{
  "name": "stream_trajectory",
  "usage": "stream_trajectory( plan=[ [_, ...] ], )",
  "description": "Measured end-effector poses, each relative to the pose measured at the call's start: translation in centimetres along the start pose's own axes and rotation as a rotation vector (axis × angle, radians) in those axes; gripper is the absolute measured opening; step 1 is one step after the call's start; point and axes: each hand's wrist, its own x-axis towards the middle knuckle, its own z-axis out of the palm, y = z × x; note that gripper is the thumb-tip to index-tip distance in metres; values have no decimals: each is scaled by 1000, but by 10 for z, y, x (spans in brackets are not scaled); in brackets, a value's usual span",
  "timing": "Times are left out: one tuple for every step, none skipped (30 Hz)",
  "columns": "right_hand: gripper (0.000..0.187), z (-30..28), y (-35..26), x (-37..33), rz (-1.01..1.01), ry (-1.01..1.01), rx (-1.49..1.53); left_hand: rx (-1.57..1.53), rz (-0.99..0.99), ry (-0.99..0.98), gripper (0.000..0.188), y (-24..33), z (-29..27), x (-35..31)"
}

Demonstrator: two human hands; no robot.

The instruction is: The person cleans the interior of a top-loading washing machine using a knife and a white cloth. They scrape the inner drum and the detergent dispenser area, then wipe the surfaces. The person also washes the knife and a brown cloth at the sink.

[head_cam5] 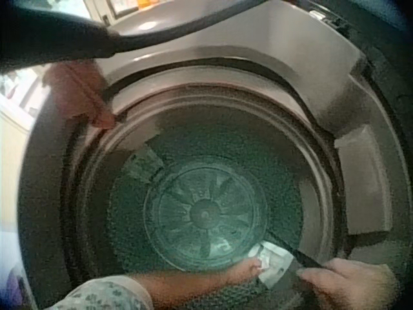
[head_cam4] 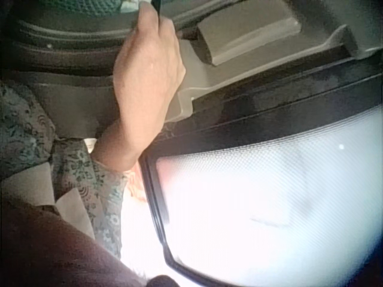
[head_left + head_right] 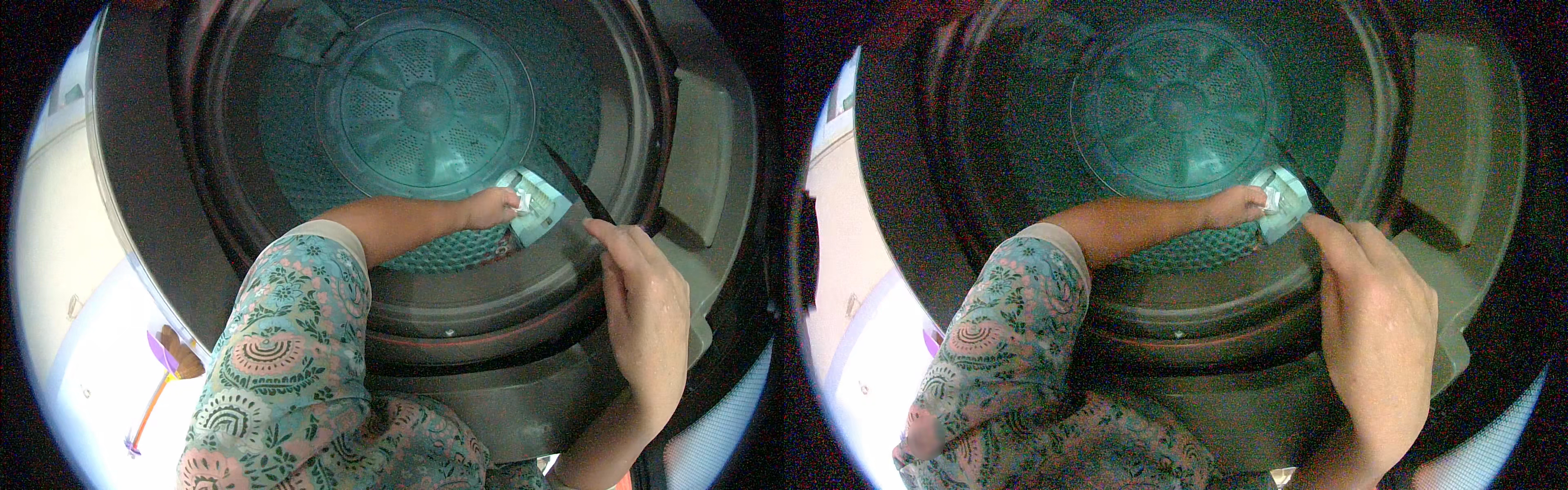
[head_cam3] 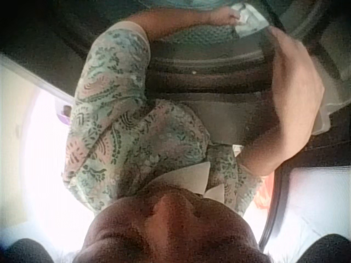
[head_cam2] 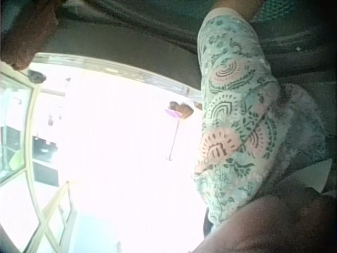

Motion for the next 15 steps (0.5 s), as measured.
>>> stream_trajectory(
  plan=[
    [26,0,-1,0,-5,5,-4,4,32,13,17,-1,1,1],
    [26,0,-1,0,-11,10,-7,9,64,26,16,-2,1,1],
    [26,0,-2,1,-18,15,-11,40,18,-30,14,-5,0,2],
    [26,0,-2,2,-16,6,-10,72,-28,-85,13,-10,-3,3],
    [26,0,-2,2,-15,-3,-10,104,-74,-139,12,-13,-7,5],
    [26,0,-1,2,-16,-13,-10,17,-205,-212,12,-15,-12,11],
    [26,-1,-2,2,-12,-17,-6,-70,-335,-284,13,-16,-19,18],
    [26,-2,-3,3,-8,-21,-2,-235,-431,-320,15,-16,-25,21],
    [26,-2,-3,2,-1,-24,4,-390,-536,-348,17,-16,-30,25],
    [26,-2,-3,1,4,-25,5,-622,-604,-337,20,-15,-37,22],
    [26,-1,-2,0,9,-27,7,-855,-668,-323,22,-13,-43,18],
    [26,-2,-2,-1,12,-28,8,-598,-751,-328,29,9,-59,16],
    [26,-2,-3,-1,6,-26,12,-626,-698,-368,31,0,-60,13],
    [26,-3,-3,-1,0,-23,17,-653,-644,-408,33,-17,-59,12],
    [26,-4,-3,0,-6,-21,21,-681,-589,-448,35,-19,-63,11]
  ],
)
